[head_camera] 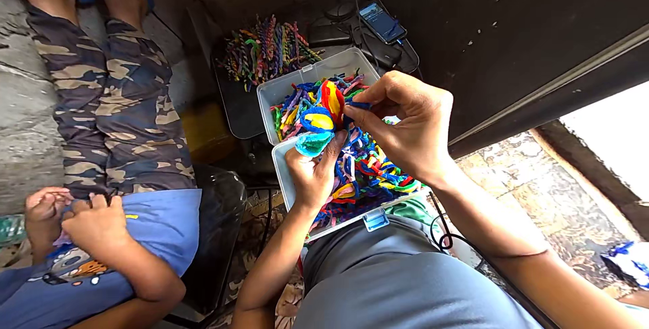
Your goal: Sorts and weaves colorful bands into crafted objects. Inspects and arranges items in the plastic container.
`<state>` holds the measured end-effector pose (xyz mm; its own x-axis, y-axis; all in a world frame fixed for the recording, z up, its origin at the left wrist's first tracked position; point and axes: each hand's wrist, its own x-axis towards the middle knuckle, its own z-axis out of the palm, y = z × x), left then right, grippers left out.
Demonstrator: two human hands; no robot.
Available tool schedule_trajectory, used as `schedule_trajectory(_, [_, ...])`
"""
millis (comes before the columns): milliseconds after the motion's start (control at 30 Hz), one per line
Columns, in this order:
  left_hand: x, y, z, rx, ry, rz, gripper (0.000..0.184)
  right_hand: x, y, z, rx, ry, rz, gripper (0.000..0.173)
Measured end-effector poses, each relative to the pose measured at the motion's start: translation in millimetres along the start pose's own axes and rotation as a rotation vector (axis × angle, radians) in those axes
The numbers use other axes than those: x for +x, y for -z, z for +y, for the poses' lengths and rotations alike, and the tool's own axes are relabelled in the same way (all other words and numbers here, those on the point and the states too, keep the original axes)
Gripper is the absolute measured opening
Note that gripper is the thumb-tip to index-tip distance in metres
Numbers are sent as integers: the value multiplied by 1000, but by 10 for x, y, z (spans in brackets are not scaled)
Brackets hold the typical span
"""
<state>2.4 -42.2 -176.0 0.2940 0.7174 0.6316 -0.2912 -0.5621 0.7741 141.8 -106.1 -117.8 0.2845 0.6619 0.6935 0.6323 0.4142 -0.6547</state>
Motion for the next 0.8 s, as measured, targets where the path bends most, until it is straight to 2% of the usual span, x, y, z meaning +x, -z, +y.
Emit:
schedule_trajectory(100, [-6, -3, -10, 25, -14, -19, 8, -2, -16, -3, 23, 3, 4, 7])
schedule_trajectory(200, [-2, -6, -17, 8, -5, -35, 8, 10, 11, -27, 153, -98, -46, 8])
schedule_trajectory(600, [-35, -16, -32, -16, -46, 9, 12, 90, 25, 68, 1067, -667, -159, 21])
schedule_trajectory(800, [-22, -20, -29, -13, -55, 32, 13, 82, 9, 71, 1151, -760, -174, 25])
